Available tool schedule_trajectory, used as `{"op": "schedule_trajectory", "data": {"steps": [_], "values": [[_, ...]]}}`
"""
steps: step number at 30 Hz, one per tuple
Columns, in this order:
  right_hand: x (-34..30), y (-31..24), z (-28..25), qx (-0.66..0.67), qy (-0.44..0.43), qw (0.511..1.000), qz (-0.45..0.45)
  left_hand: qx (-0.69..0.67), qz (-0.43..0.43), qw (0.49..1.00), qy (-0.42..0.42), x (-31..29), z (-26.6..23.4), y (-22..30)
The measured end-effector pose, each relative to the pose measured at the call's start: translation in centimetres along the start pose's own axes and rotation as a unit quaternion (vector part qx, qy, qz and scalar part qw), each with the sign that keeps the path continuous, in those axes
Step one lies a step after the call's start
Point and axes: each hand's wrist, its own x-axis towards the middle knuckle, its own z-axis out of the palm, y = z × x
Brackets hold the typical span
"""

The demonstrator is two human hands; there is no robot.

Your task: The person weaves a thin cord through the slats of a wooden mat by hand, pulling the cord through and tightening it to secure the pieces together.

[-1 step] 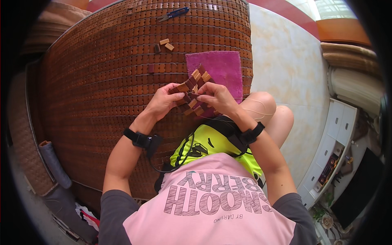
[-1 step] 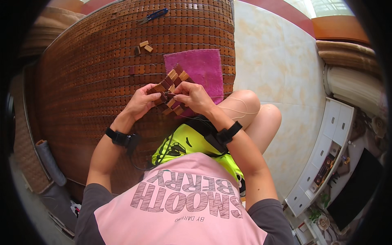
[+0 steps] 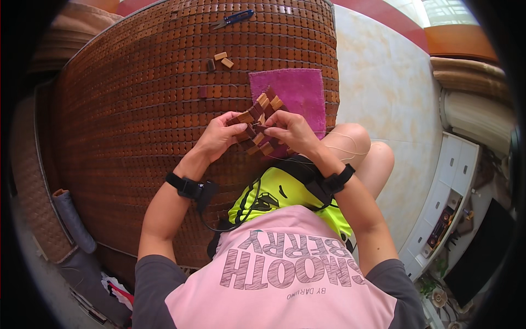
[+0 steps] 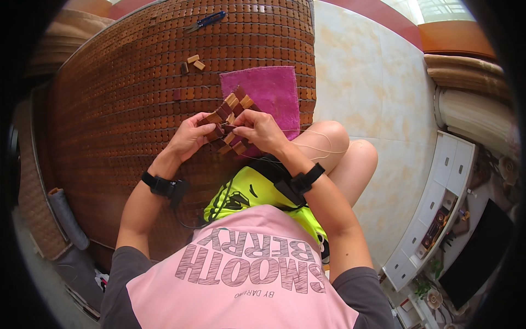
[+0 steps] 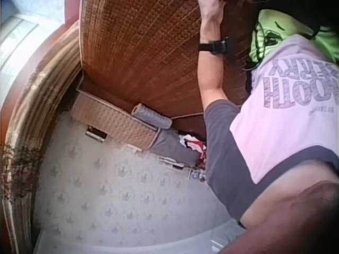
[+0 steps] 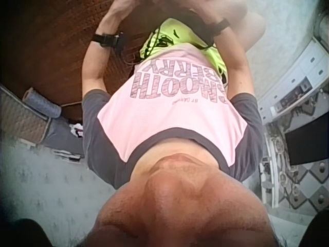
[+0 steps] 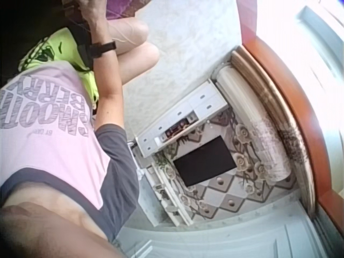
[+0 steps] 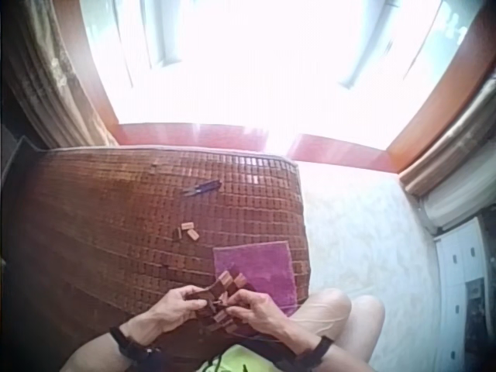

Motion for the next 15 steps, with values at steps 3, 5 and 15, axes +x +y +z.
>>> {"op": "schedule_trajectory", "data": {"steps": [3,5,15], "values": [[0.15,0.28,0.24,-0.017,0.012,1.000,0.003,-0.006,-0.005,1.000,0.010,-0.07,-0.04,0.10],[0.24,0.58,0.45,-0.014,0.019,1.000,-0.005,-0.019,-0.005,1.000,-0.001,-0.04,-0.19,0.04],[-0.46,-0.04,-0.24,-0.050,0.032,0.998,-0.009,-0.033,-0.005,0.999,-0.006,-0.36,-0.56,0.24]]}}
